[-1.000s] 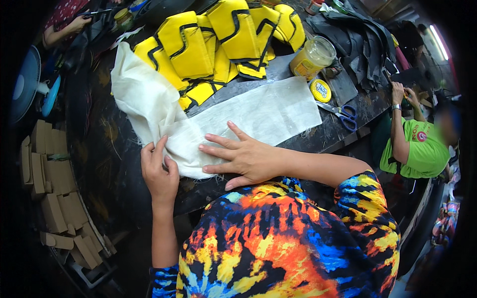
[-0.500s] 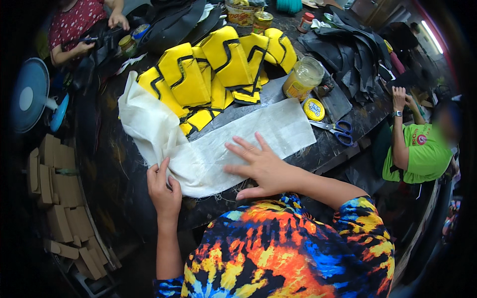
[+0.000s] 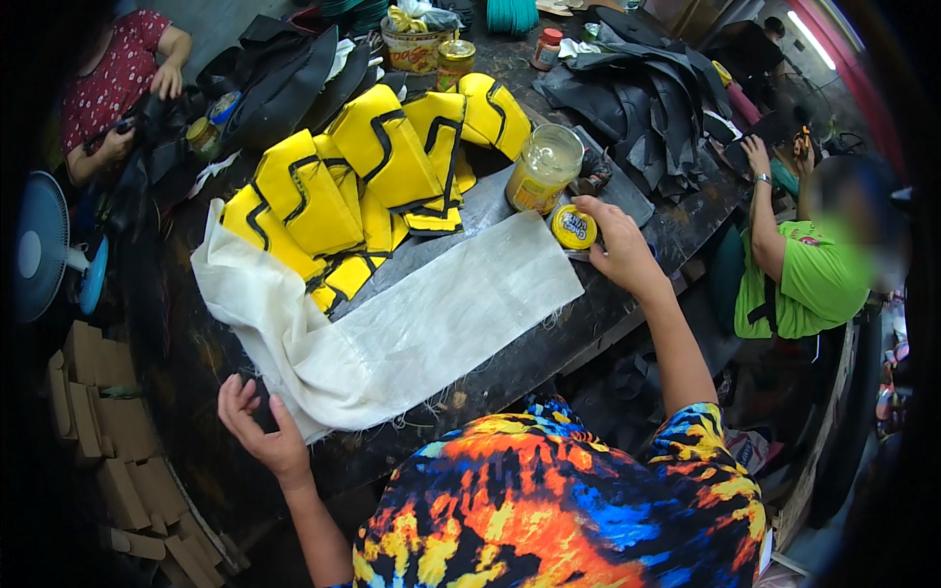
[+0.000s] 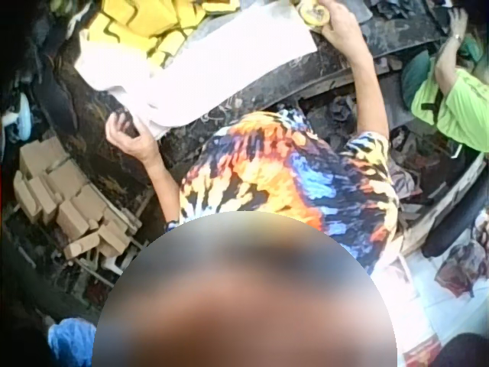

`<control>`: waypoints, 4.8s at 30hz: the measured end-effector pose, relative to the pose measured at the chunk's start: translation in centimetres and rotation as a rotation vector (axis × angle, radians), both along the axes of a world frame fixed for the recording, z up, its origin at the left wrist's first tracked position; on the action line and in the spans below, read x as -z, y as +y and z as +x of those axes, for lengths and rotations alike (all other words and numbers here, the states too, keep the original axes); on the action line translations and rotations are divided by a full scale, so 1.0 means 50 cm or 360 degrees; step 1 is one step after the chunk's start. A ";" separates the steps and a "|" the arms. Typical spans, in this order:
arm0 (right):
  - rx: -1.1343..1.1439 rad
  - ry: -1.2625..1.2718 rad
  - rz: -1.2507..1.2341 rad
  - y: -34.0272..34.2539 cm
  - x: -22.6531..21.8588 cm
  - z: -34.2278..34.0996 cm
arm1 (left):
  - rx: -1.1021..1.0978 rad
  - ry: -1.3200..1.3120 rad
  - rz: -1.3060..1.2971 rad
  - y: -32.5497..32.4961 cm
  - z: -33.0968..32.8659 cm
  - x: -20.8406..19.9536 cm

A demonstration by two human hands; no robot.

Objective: The person handles yellow and white fabric pieces on a worktable, then uses scissors to cut black fabric strips into smaller pieces. The person repeatedly picks up strips, cuts them, and places the cut pieces on the table.

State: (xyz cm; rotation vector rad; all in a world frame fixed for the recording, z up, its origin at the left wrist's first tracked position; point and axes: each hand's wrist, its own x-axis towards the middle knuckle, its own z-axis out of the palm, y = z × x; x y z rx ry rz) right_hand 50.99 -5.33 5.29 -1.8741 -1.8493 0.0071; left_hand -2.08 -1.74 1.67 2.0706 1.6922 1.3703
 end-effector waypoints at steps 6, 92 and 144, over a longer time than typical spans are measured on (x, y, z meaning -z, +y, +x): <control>0.0014 -0.0144 -0.0334 0.040 -0.001 0.018 | -0.0087 -0.0412 -0.0088 0.019 -0.028 0.039; -0.1995 0.2251 -0.0488 0.121 -0.230 -0.373 | 0.2483 -0.1976 -0.1922 -0.009 0.329 -0.143; -0.0701 0.0672 0.0643 0.187 -0.263 -0.166 | 0.0414 -0.0519 -0.0070 0.084 0.158 -0.128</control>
